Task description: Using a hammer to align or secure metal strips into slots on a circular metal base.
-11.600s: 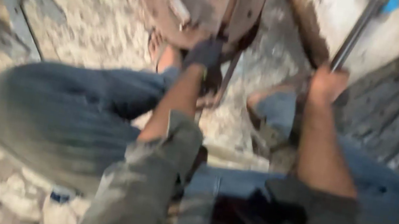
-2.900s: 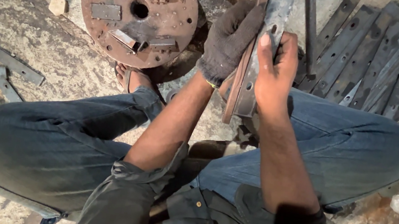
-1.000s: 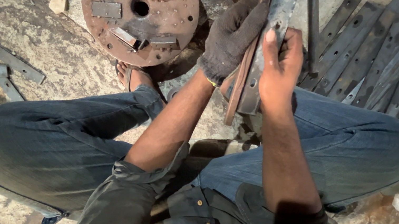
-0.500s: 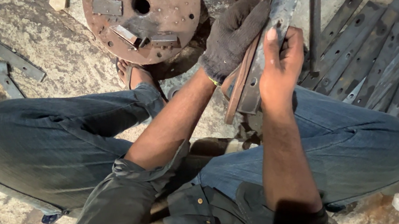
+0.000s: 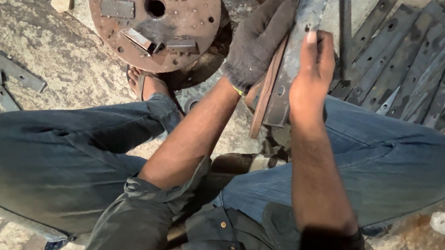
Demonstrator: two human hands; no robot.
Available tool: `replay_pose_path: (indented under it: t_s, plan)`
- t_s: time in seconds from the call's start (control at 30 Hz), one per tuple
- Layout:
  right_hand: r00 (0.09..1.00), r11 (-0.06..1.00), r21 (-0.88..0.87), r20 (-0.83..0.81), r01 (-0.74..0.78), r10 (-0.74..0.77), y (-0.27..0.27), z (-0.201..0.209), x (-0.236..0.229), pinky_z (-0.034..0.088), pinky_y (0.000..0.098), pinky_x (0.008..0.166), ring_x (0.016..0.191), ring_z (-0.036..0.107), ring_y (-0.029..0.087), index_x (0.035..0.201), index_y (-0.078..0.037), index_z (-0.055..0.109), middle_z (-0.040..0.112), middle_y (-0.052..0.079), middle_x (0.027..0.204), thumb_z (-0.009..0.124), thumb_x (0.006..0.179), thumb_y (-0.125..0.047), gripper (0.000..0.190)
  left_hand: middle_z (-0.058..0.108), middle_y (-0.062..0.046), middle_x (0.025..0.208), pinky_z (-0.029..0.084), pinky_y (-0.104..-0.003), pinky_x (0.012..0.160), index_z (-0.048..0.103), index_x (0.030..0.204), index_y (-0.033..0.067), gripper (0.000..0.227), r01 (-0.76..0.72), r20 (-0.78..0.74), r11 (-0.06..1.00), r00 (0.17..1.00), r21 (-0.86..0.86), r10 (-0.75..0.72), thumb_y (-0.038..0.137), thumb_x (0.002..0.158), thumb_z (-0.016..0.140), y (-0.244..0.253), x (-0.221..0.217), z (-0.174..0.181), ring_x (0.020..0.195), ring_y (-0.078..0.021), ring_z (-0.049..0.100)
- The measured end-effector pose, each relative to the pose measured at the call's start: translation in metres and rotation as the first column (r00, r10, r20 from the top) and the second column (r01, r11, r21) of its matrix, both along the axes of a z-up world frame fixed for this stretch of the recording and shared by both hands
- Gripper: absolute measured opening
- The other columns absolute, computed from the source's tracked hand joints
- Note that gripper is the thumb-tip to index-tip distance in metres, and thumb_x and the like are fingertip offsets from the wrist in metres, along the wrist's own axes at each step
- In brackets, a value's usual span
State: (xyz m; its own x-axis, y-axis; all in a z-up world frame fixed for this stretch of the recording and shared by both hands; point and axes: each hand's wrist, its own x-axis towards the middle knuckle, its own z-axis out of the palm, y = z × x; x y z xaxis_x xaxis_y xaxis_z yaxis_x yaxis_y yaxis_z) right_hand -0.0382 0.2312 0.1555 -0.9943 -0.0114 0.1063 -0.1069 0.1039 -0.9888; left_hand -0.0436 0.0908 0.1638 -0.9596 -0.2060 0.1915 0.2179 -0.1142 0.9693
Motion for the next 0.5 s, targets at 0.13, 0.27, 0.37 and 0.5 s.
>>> replay_pose_path:
  t_s: [0.13,0.27,0.37,0.5]
  plan:
    - [1.000,0.997,-0.080,0.001,0.007,-0.006,0.000,0.004,0.003,0.030,0.0251,0.072,0.081,0.035,0.006,0.104,-0.007,0.057,0.045,-0.006,0.089,0.055,0.113,-0.026,0.021,0.073,-0.010,0.096,0.057,-0.032,0.083,0.069,0.118,-0.0005,0.044,0.020,0.060,1.000,0.998,0.011,-0.021,0.040,0.108,0.056,0.000,0.001,0.008,0.090,-0.0132,0.068]
    - [0.995,1.000,-0.017,-0.099,-0.011,0.009,0.000,0.003,0.004,0.033,0.0251,0.077,0.086,0.036,0.006,0.103,-0.006,0.055,0.044,-0.006,0.092,0.056,0.116,-0.023,0.021,0.074,-0.011,0.098,0.057,-0.031,0.084,0.069,0.118,-0.0001,0.043,0.028,0.069,0.999,0.997,0.027,-0.030,0.040,0.108,0.056,-0.001,0.003,0.011,0.091,-0.0129,0.067]
    - [0.995,0.998,-0.060,-0.095,-0.031,0.025,-0.003,0.005,0.005,0.033,0.0256,0.078,0.086,0.037,0.007,0.105,-0.005,0.056,0.047,-0.005,0.093,0.056,0.115,-0.020,0.018,0.074,-0.011,0.101,0.057,-0.031,0.087,0.069,0.121,0.0009,0.040,0.010,0.039,1.000,0.999,0.010,-0.010,0.037,0.109,0.056,-0.005,0.007,0.008,0.095,-0.0138,0.069]
    - [0.997,1.000,-0.005,-0.075,-0.028,0.027,-0.006,0.004,0.002,0.032,0.0249,0.076,0.085,0.036,0.006,0.103,-0.006,0.055,0.045,-0.005,0.092,0.056,0.115,-0.020,0.019,0.073,-0.011,0.110,0.056,-0.030,0.091,0.064,0.133,0.0041,0.040,0.002,-0.049,0.996,0.999,-0.092,-0.006,0.035,0.110,0.054,-0.008,0.003,-0.003,0.101,-0.0163,0.071]
